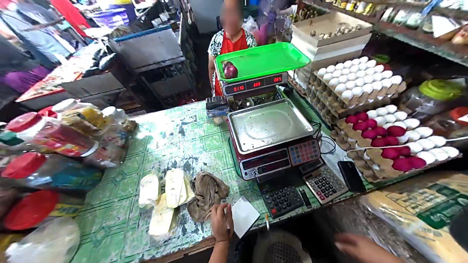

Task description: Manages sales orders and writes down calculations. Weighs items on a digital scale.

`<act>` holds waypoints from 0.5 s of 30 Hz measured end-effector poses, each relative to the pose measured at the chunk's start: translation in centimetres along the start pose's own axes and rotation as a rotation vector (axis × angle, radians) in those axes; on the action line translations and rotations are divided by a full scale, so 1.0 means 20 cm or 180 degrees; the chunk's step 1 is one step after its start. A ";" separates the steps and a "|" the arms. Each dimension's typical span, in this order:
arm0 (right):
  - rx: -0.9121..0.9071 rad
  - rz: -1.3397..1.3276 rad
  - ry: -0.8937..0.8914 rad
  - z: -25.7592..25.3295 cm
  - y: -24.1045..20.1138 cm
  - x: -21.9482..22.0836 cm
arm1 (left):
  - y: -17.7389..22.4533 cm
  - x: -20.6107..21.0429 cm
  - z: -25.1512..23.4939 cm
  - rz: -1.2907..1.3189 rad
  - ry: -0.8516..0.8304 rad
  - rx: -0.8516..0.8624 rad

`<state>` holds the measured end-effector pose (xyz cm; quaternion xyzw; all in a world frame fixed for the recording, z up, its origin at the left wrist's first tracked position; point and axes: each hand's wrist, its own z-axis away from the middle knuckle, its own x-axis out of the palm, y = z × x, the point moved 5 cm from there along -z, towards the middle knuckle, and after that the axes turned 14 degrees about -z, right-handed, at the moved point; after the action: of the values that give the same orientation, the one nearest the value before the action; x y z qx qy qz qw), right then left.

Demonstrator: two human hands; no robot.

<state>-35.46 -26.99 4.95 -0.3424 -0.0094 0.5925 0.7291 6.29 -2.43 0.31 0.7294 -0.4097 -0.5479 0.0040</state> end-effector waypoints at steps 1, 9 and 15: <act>-0.0627 -0.0237 -0.0149 0.02 -0.37 -0.04 | 0.01 0.00 0.00 -0.0036 0.0060 0.0041; -0.3424 0.0727 0.1177 -0.13 -2.56 -0.35 | 0.00 0.03 -0.03 -0.0157 -0.0195 0.0244; -0.3079 0.1533 0.2512 -0.65 -3.53 -0.49 | -0.04 0.06 -0.03 -0.0044 -0.0353 0.0273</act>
<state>27.59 -46.22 34.91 -0.8143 0.0702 0.4981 0.2896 7.37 -2.95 -0.81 0.7001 -0.4273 -0.5695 -0.0537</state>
